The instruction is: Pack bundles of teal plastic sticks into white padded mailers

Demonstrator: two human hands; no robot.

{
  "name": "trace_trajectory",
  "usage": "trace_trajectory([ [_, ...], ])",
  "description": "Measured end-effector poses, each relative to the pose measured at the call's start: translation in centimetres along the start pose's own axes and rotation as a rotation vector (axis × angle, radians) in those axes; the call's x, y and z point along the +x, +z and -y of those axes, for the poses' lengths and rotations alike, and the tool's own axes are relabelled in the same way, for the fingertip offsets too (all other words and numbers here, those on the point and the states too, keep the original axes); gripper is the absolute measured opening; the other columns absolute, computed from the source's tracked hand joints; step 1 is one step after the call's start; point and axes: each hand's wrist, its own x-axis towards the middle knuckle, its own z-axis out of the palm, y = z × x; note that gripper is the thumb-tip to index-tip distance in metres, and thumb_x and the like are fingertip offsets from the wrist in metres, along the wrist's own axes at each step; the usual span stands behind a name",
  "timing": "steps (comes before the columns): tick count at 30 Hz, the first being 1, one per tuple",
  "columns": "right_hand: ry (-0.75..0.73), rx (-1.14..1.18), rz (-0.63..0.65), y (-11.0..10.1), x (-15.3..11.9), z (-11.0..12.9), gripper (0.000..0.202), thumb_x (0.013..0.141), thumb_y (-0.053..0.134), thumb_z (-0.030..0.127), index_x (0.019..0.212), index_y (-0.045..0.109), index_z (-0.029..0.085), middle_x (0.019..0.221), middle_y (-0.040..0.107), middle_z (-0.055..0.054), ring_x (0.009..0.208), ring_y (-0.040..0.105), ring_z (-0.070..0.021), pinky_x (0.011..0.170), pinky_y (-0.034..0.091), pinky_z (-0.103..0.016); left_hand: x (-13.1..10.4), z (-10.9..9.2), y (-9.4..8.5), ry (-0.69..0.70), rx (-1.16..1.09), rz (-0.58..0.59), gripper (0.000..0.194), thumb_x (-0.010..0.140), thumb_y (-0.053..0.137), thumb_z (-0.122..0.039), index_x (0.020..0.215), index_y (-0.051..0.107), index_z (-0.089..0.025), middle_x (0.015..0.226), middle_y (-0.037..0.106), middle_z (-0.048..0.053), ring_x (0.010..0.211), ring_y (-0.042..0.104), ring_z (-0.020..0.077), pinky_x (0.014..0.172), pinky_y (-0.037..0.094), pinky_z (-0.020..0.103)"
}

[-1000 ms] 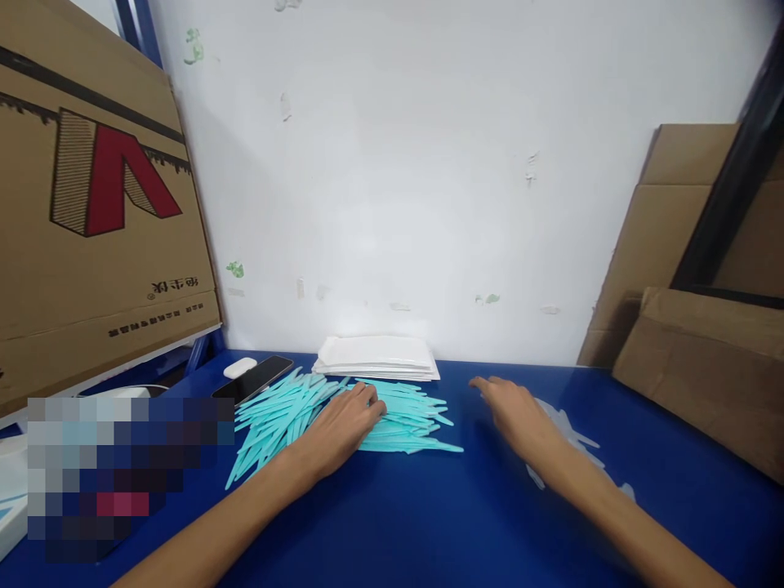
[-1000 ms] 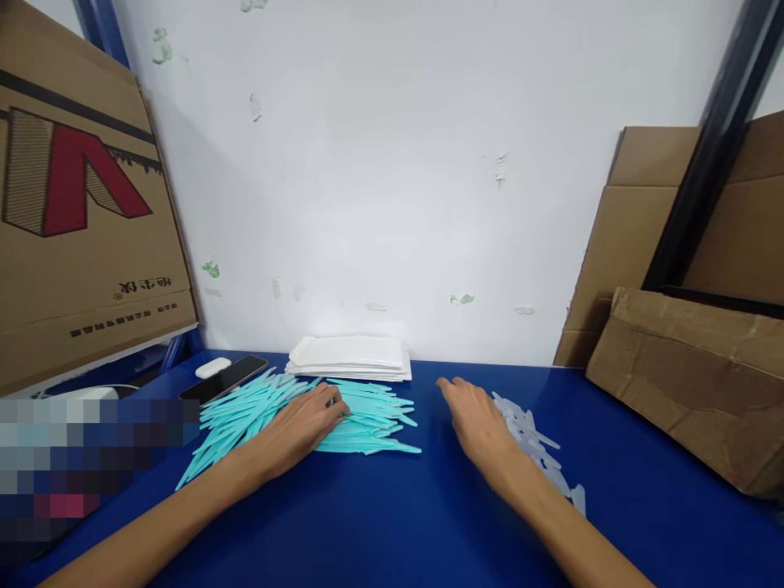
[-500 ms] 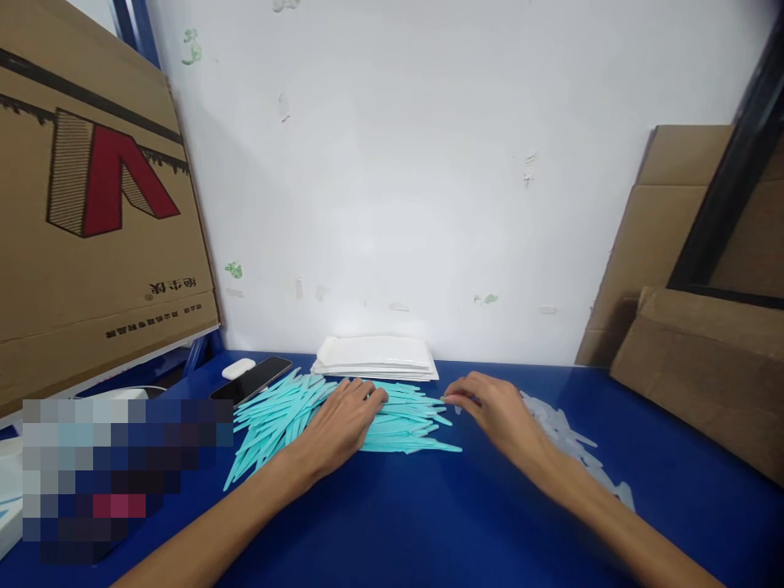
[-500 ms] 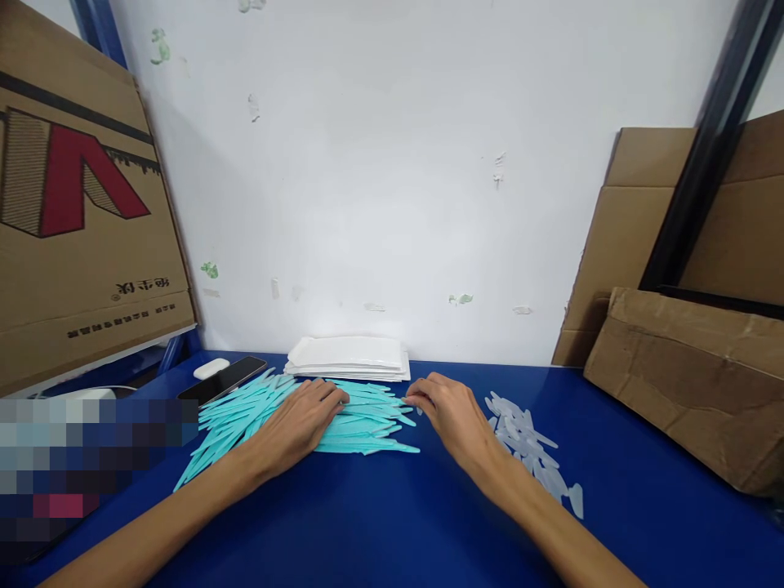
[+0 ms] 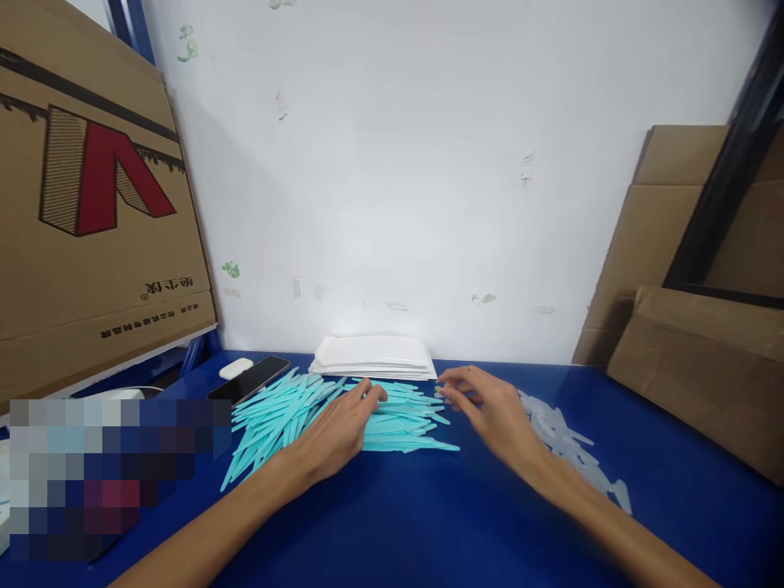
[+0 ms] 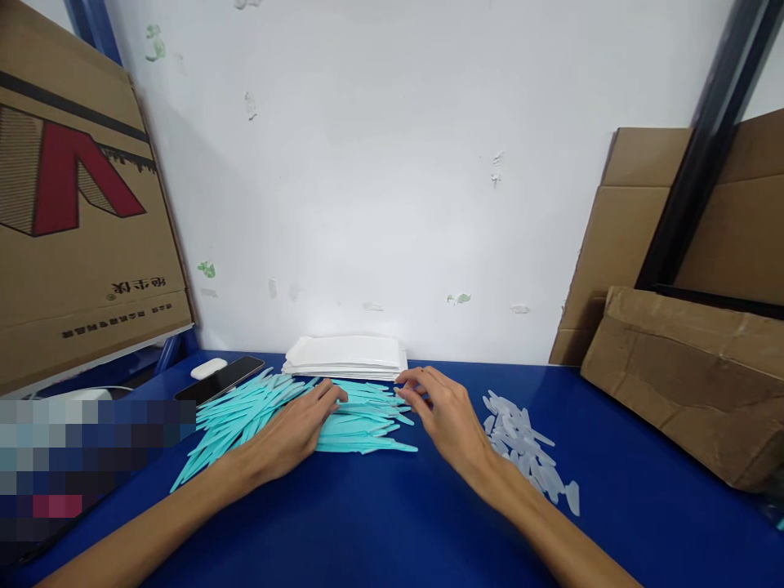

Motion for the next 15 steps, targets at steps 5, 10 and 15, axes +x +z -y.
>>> trace_trajectory([
  [5,0.164,0.289,0.039,0.8,-0.2,0.3,0.029,0.094,0.057,0.049,0.102,0.064,0.023,0.091,0.068,-0.005,0.076,0.072,-0.0194,0.065,0.060,-0.029,0.0,0.2,0.2,0.008,-0.014,-0.010,0.044,0.085,0.032,0.001,0.118,0.045,-0.025,0.115,0.054,0.007,0.094,0.061,0.0203,0.080,0.048,0.032],
  [10,0.229,0.382,0.019,1.4,-0.3,0.1,0.037,0.090,0.059,0.057,0.100,0.063,0.022,0.092,0.065,-0.004,0.077,0.072,-0.0193,0.065,0.060,-0.028,0.0,0.2,0.1,0.018,-0.036,-0.037,0.039,0.088,0.033,-0.002,0.116,0.045,-0.026,0.116,0.055,0.006,0.097,0.061,0.0202,0.079,0.048,0.030],
  [15,0.231,0.414,0.064,1.5,-0.3,0.1,0.038,0.090,0.059,0.057,0.100,0.063,0.021,0.091,0.065,-0.004,0.077,0.071,-0.0187,0.066,0.060,-0.029,0.0,-0.1,-0.1,0.012,-0.066,-0.046,0.034,0.093,0.031,-0.005,0.116,0.046,-0.026,0.115,0.055,0.006,0.097,0.061,0.0191,0.082,0.048,0.029],
])
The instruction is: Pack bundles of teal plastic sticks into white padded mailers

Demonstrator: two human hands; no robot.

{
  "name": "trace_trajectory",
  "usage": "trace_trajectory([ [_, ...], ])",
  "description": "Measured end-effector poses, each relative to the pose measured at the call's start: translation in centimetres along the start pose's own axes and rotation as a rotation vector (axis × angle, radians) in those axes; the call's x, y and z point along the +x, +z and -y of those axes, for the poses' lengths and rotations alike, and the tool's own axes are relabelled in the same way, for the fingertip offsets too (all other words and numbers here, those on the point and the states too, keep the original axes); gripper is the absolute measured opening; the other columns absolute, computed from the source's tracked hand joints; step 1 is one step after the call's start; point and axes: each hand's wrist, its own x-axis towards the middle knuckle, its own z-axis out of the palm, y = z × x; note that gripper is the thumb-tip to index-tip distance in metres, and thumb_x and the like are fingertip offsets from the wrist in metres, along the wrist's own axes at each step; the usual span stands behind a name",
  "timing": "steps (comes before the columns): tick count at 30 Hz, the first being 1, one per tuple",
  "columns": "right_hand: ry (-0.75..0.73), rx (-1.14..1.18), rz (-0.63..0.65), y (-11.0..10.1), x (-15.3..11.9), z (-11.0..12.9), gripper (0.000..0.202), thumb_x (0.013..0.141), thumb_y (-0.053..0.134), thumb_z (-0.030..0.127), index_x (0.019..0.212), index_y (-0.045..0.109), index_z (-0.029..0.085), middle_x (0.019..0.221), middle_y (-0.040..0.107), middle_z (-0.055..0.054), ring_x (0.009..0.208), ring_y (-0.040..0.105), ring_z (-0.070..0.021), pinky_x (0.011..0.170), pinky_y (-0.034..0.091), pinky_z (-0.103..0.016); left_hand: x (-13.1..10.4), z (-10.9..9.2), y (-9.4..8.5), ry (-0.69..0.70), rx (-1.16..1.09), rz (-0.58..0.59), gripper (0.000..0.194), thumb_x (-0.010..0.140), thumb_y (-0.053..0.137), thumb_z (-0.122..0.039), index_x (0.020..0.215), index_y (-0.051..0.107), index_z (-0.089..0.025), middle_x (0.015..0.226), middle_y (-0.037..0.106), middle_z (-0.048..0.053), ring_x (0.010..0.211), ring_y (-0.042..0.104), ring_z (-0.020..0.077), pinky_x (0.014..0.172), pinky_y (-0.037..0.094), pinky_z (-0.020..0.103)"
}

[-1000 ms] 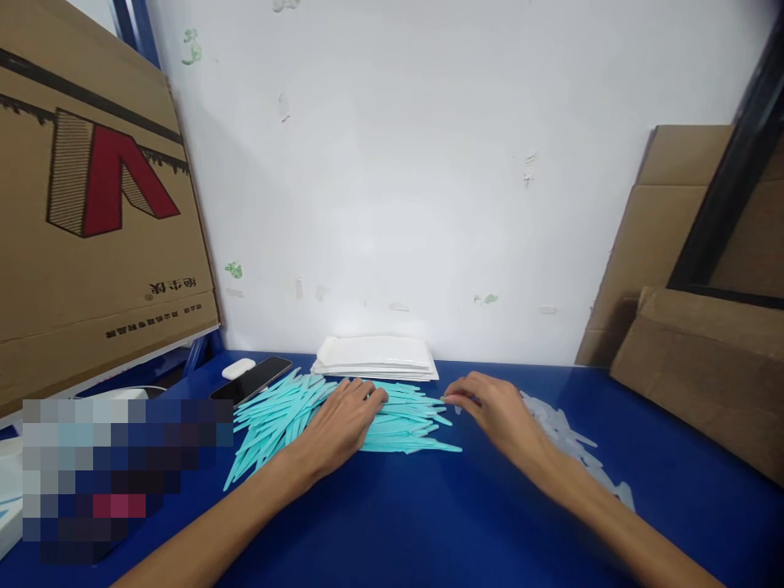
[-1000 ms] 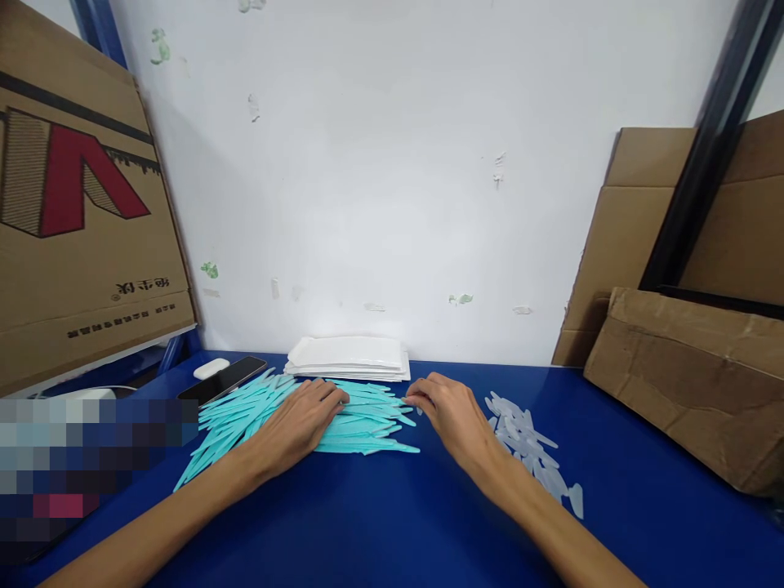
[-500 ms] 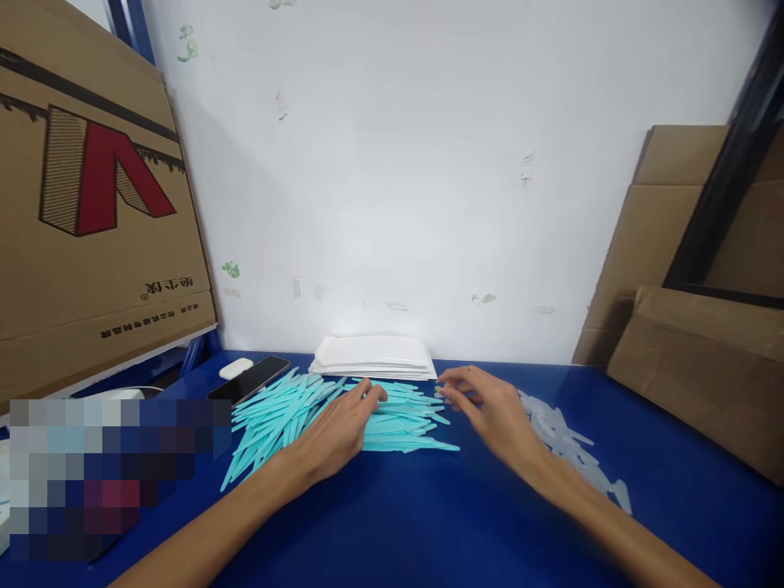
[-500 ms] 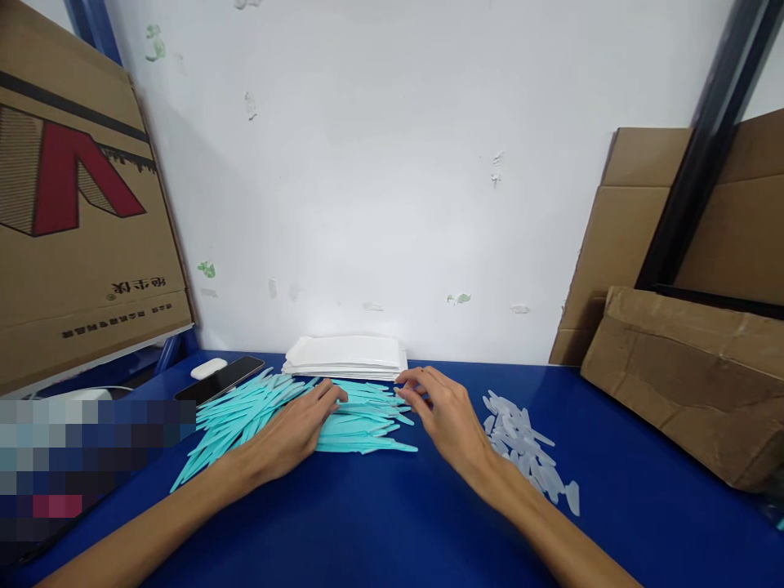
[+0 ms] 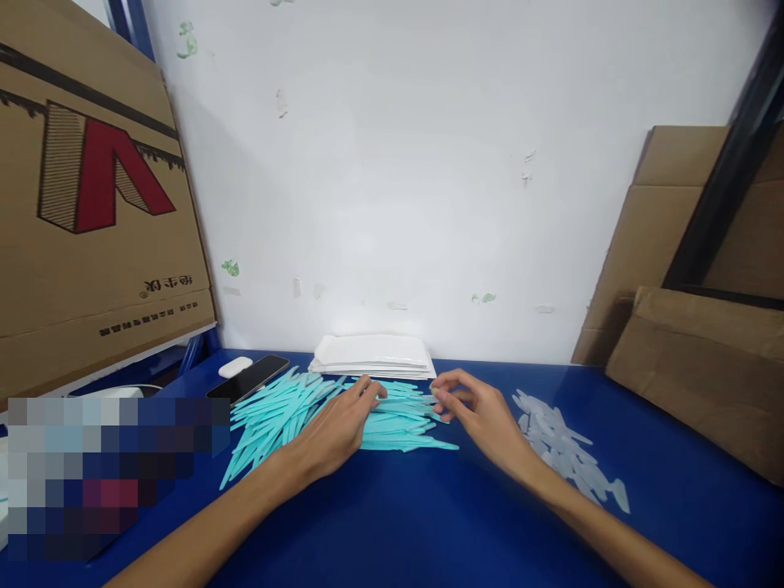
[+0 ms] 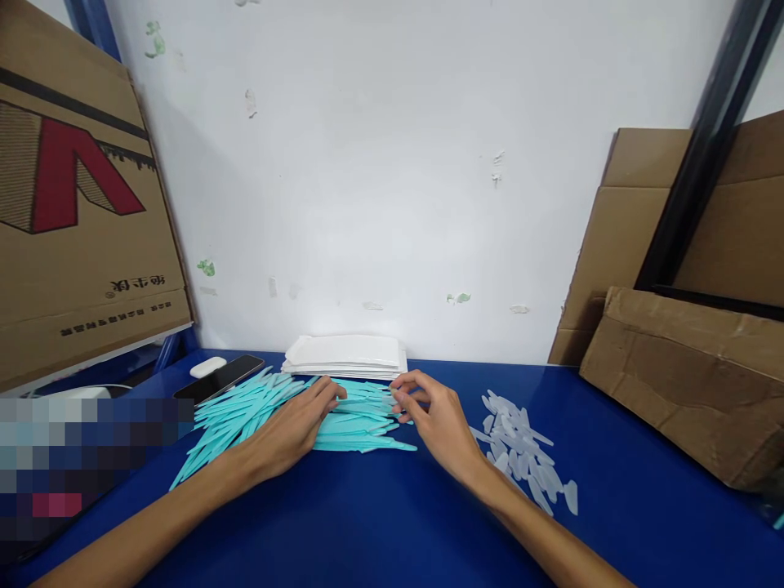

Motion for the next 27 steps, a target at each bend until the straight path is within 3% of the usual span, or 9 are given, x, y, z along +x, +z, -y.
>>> trace_trajectory([
  [6,0.011,0.040,0.020,0.4,-0.2,-0.1,0.033,0.087,0.066,0.051,0.099,0.065,0.020,0.085,0.069,-0.004,0.079,0.071,-0.0202,0.063,0.058,-0.028,0.0,-0.4,0.0,0.027,-0.020,-0.007,0.029,0.101,0.029,-0.013,0.118,0.049,-0.024,0.113,0.056,0.006,0.090,0.061,0.0177,0.079,0.049,0.029],
  [11,-0.030,-0.007,-0.022,0.5,-0.5,0.6,0.025,0.083,0.073,0.045,0.085,0.069,0.020,0.081,0.072,-0.003,0.071,0.068,-0.0177,0.058,0.054,-0.025,-0.2,-1.0,0.0,0.067,-0.005,-0.028,0.029,0.105,0.027,-0.022,0.121,0.051,-0.023,0.112,0.057,0.007,0.084,0.060,0.0166,0.076,0.049,0.028],
  [21,-0.075,-0.047,-0.028,0.6,-1.1,1.1,0.016,0.083,0.073,0.036,0.079,0.072,0.021,0.076,0.072,-0.002,0.068,0.067,-0.0166,0.056,0.052,-0.023,-0.6,-0.8,0.5,0.136,0.092,-0.058,0.030,0.101,0.030,-0.010,0.118,0.052,-0.022,0.108,0.058,0.007,0.085,0.058,0.0171,0.072,0.045,0.027],
  [27,-0.142,-0.138,-0.038,0.3,-1.1,1.1,0.013,0.086,0.070,0.033,0.080,0.073,0.021,0.081,0.074,-0.003,0.073,0.068,-0.0177,0.056,0.051,-0.023,-0.5,-1.3,0.5,0.115,0.078,-0.073,0.027,0.105,0.030,-0.017,0.120,0.052,-0.022,0.110,0.058,0.007,0.087,0.059,0.0172,0.075,0.046,0.028],
])
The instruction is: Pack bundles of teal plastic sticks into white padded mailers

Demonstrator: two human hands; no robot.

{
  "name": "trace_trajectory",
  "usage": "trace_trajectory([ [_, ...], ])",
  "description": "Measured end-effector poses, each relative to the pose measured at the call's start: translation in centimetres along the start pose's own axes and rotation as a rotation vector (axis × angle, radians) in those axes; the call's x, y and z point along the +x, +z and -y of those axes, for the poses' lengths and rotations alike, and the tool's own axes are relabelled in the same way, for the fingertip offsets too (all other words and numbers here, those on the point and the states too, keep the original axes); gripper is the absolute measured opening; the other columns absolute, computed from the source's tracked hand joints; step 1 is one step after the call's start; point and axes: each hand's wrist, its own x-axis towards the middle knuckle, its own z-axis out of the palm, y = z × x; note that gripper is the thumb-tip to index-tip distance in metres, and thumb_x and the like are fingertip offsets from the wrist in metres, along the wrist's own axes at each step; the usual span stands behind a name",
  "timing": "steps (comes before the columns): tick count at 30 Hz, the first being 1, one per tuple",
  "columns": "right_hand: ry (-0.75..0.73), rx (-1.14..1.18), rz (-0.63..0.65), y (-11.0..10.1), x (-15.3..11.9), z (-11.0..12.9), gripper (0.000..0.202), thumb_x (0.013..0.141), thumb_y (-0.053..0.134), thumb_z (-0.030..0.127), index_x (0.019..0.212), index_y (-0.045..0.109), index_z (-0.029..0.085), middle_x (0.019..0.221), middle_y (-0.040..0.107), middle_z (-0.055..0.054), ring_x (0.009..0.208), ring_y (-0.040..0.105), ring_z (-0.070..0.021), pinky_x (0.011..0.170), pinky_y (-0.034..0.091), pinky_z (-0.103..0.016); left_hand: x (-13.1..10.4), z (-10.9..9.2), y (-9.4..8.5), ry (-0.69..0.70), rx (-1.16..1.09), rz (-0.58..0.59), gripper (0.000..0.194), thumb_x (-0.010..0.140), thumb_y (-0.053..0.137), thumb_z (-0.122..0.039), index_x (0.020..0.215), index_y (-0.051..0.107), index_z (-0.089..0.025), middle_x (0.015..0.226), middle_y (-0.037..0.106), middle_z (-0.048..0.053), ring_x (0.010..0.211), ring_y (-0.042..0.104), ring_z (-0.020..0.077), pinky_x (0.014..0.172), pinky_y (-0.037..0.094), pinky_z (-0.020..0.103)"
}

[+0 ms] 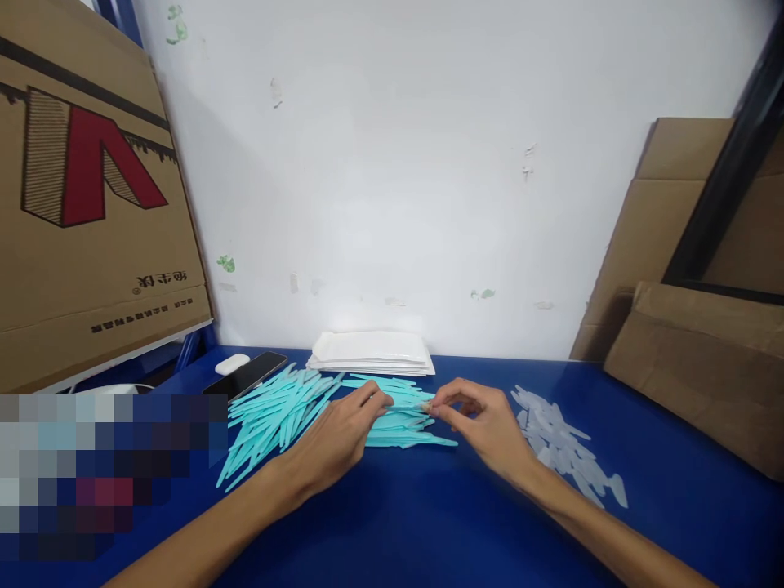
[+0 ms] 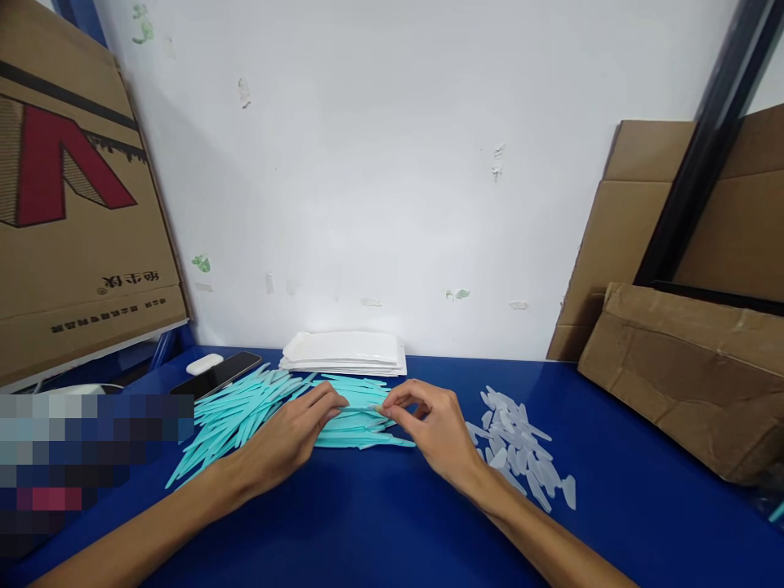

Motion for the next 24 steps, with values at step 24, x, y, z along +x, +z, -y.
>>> trace_trajectory([
  [24,-0.130,-0.625,-0.022,-1.9,1.0,-1.7,0.022,0.098,0.045,0.022,0.111,0.062,0.029,0.116,0.066,0.000,0.073,0.065,-0.0153,0.066,0.050,-0.030,-0.1,4.0,-6.1,-0.735,0.765,0.227,0.043,0.086,0.032,0.004,0.101,0.070,-0.010,0.102,0.070,0.019,0.100,0.065,0.0368,0.079,0.044,0.043],
])
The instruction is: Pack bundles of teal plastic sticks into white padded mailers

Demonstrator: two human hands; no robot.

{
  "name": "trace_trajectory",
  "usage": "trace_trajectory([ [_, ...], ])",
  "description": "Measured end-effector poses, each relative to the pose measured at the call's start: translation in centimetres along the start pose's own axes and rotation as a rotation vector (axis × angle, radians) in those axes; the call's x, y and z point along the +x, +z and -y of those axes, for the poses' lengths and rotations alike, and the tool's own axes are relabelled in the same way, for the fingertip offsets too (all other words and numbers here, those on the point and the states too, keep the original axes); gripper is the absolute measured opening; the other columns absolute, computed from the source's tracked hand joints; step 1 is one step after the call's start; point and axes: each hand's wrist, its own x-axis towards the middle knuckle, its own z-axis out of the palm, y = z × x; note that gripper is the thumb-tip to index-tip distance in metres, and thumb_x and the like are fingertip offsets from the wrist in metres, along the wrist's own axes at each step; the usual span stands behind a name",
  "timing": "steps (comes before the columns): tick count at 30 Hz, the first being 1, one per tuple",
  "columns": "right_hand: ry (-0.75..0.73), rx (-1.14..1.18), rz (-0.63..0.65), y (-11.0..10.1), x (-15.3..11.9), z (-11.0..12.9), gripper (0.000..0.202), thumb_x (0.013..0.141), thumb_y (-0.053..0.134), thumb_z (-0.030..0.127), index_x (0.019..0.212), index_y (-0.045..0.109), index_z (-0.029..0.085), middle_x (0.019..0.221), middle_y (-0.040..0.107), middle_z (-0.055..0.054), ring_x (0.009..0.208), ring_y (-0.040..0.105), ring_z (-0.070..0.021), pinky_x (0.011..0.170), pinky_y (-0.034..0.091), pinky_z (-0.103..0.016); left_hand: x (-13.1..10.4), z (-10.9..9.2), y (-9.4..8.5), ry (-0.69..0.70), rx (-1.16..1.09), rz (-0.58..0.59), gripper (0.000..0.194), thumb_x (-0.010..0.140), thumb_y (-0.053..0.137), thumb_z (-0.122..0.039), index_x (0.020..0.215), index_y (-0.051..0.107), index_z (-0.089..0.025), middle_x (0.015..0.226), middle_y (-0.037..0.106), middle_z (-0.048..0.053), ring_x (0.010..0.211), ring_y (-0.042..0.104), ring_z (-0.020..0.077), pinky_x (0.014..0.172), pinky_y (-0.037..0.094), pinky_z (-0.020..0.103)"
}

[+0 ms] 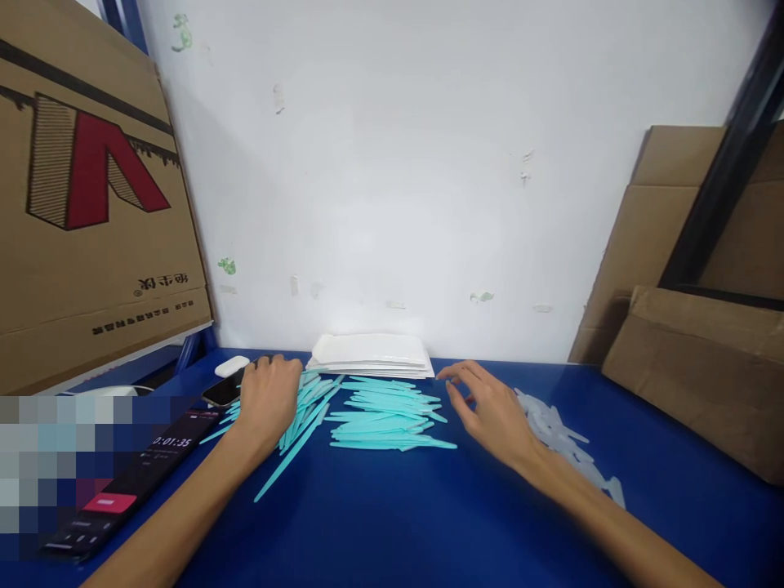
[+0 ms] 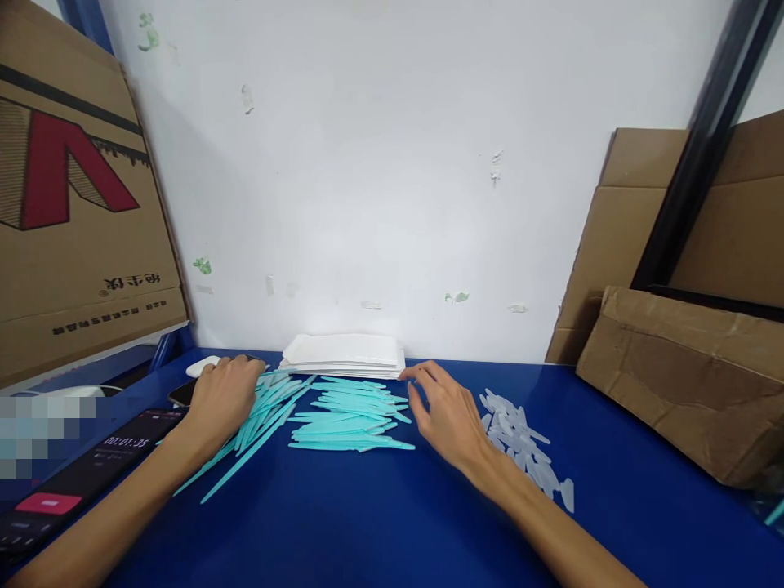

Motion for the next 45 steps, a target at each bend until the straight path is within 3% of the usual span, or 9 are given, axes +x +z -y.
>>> trace_trajectory([
  [6,-0.039,-0.010,0.142,0.6,-0.3,0.1,0.021,0.098,0.045,0.020,0.106,0.064,0.026,0.106,0.067,-0.003,0.094,0.064,-0.0205,0.075,0.050,-0.033,-0.3,0.0,0.3,-0.035,-0.014,0.045,0.041,0.086,0.033,0.003,0.103,0.068,-0.008,0.100,0.069,0.021,0.099,0.065,0.0367,0.073,0.047,0.039],
  [9,-0.069,0.033,0.187,0.8,-0.4,0.1,0.022,0.099,0.045,0.019,0.111,0.062,0.025,0.107,0.067,-0.004,0.099,0.062,-0.0201,0.081,0.049,-0.034,0.0,-0.5,0.6,0.049,-0.033,-0.051,0.040,0.085,0.034,0.003,0.104,0.068,-0.008,0.099,0.067,0.020,0.096,0.063,0.0361,0.074,0.047,0.041],
  [11,-0.095,0.036,0.223,0.8,-0.4,0.1,0.023,0.099,0.045,0.020,0.112,0.063,0.025,0.107,0.067,-0.004,0.099,0.062,-0.0202,0.084,0.048,-0.035,0.1,-1.2,0.7,0.177,-0.114,-0.127,0.038,0.088,0.035,0.000,0.106,0.067,-0.010,0.098,0.066,0.018,0.095,0.061,0.0335,0.075,0.048,0.041],
  [15,-0.148,-0.099,0.276,0.3,0.0,-0.5,0.023,0.100,0.045,0.020,0.108,0.066,0.024,0.107,0.068,-0.005,0.099,0.061,-0.0216,0.087,0.046,-0.037,-0.8,-3.1,0.6,0.597,-0.356,-0.167,0.028,0.096,0.040,-0.014,0.108,0.066,-0.016,0.102,0.063,0.012,0.102,0.056,0.0284,0.085,0.047,0.040],
  [18,-0.036,-0.367,0.307,-0.4,0.4,-1.4,0.024,0.098,0.048,0.018,0.112,0.067,0.022,0.110,0.067,-0.009,0.100,0.062,-0.0253,0.084,0.046,-0.038,-2.1,-4.2,0.7,0.745,-0.507,-0.130,0.024,0.100,0.045,-0.029,0.112,0.063,-0.022,0.108,0.062,0.009,0.105,0.055,0.0262,0.089,0.047,0.040],
  [22,0.314,-0.737,0.407,-1.5,0.2,-3.2,0.030,0.095,0.054,0.016,0.123,0.064,0.014,0.118,0.064,-0.020,0.109,0.062,-0.0341,0.082,0.046,-0.042,-3.0,-5.0,1.4,0.753,-0.570,-0.028,0.024,0.099,0.051,-0.036,0.118,0.060,-0.026,0.116,0.060,0.007,0.101,0.060,0.0242,0.080,0.047,0.035],
  [27,0.486,-0.754,0.531,-2.7,0.2,-4.9,0.021,0.094,0.055,0.015,0.105,0.072,0.011,0.100,0.072,-0.021,0.097,0.071,-0.0349,0.074,0.049,-0.040,-2.7,-5.0,2.1,0.743,-0.557,-0.005,0.022,0.099,0.051,-0.033,0.118,0.059,-0.027,0.117,0.059,0.005,0.097,0.062,0.0232,0.077,0.045,0.034],
  [31,0.481,-0.728,0.548,-2.8,0.4,-5.1,0.018,0.090,0.057,0.011,0.098,0.073,0.012,0.097,0.073,-0.021,0.091,0.073,-0.0335,0.065,0.048,-0.034,-2.6,-4.9,1.9,0.732,-0.579,0.002,0.018,0.099,0.052,-0.033,0.114,0.060,-0.026,0.115,0.060,0.004,0.094,0.063,0.0217,0.076,0.044,0.032],
  [45,0.316,-0.703,0.397,-2.1,0.3,-5.0,0.028,0.082,0.053,-0.002,0.093,0.071,0.016,0.082,0.072,-0.014,0.072,0.071,-0.0257,0.056,0.036,-0.027,-2.6,-4.8,1.8,0.750,-0.597,0.002,0.018,0.101,0.048,-0.033,0.107,0.062,-0.022,0.108,0.062,0.004,0.087,0.062,0.0193,0.071,0.041,0.030],
])
